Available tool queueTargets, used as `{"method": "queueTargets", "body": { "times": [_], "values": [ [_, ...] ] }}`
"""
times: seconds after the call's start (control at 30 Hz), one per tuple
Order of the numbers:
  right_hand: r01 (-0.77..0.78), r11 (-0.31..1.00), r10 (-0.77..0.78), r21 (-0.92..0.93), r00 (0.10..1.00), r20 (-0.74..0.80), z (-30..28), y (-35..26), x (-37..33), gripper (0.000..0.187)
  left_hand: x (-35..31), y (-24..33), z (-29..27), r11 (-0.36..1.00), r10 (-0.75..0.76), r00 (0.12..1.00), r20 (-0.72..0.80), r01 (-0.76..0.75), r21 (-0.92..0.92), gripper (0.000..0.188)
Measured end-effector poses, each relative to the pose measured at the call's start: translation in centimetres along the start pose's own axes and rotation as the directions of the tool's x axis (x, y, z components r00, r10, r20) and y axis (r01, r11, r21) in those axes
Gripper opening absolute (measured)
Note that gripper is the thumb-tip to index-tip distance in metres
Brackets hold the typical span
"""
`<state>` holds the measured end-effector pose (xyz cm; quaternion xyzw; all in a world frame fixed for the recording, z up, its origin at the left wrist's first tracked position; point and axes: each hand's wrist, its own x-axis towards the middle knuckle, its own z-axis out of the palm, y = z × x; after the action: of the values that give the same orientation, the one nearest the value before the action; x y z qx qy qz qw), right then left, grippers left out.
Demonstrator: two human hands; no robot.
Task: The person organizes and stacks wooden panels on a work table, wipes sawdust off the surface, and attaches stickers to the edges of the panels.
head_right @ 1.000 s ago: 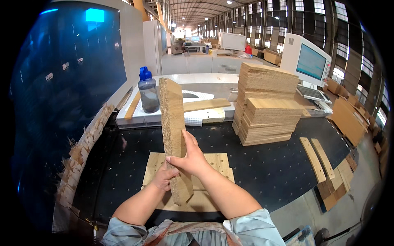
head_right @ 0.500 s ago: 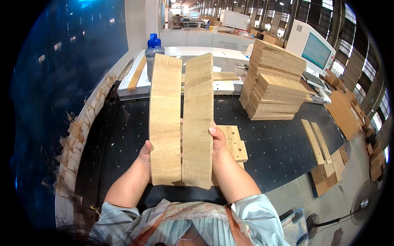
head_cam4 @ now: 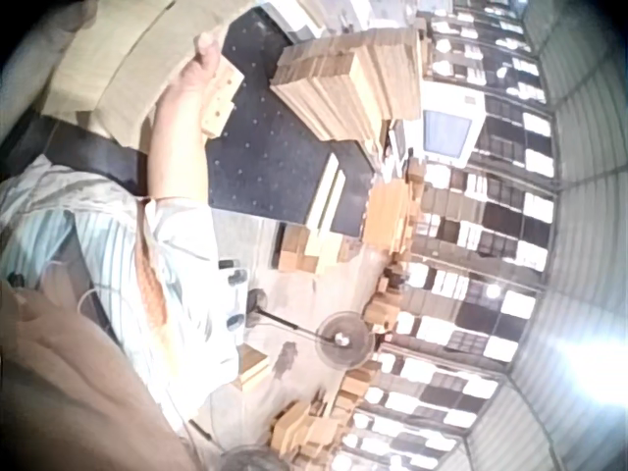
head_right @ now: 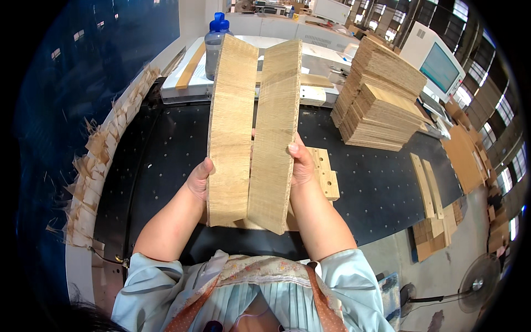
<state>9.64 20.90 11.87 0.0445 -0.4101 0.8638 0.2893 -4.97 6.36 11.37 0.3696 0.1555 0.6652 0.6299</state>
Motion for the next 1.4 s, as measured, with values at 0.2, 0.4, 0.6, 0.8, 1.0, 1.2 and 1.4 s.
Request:
{"method": "queueTargets", "body": {
  "times": [0.2, 0.4, 0.6, 0.8, 1.0, 1.2, 1.4],
  "values": [
    [-0.005, 0.999, 0.006, 0.049, 1.000, -0.023, -0.4, 0.3, 0.6, 0.088, 1.1, -0.7, -2.2, 0.999, 0.013, 0.999, 0.049, -0.011, -0.045, 0.097],
    [0.024, 0.999, -0.023, 0.033, 0.998, -0.050, -0.6, 0.4, 0.9, 0.088, 1.4, -0.1, -1.6, 1.000, -0.022, 1.000, -0.008, 0.022, 0.001, 0.094],
    [0.044, 0.999, -0.044, -0.013, 0.998, -0.054, -1.0, 0.2, 0.7, 0.087, 1.9, -0.4, -1.4, 0.999, -0.043, 0.999, -0.025, 0.044, 0.016, 0.091],
    [0.144, 0.960, -0.167, -0.239, 0.983, -0.081, 1.4, 0.6, 0.2, 0.085, 2.9, -1.7, 1.3, 0.942, 0.053, 0.985, -0.167, 0.006, 0.335, 0.097],
    [0.211, 0.933, -0.229, -0.293, 0.973, -0.030, 2.5, 0.2, -0.5, 0.093, 3.4, -3.4, 2.4, 0.824, 0.182, 0.974, -0.135, -0.076, 0.562, 0.110],
    [0.257, 0.924, -0.249, -0.283, 0.966, 0.063, 1.9, -1.2, -1.3, 0.094, 4.4, -2.9, 4.5, 0.591, 0.219, 0.968, -0.120, -0.033, 0.806, 0.105],
    [0.126, 0.494, -0.284, -0.860, 0.958, -0.022, -2.9, -6.7, -4.9, 0.084, 5.4, 3.6, -0.4, -0.181, 0.357, 0.928, -0.111, 0.185, 0.966, 0.105]
  ]
}}
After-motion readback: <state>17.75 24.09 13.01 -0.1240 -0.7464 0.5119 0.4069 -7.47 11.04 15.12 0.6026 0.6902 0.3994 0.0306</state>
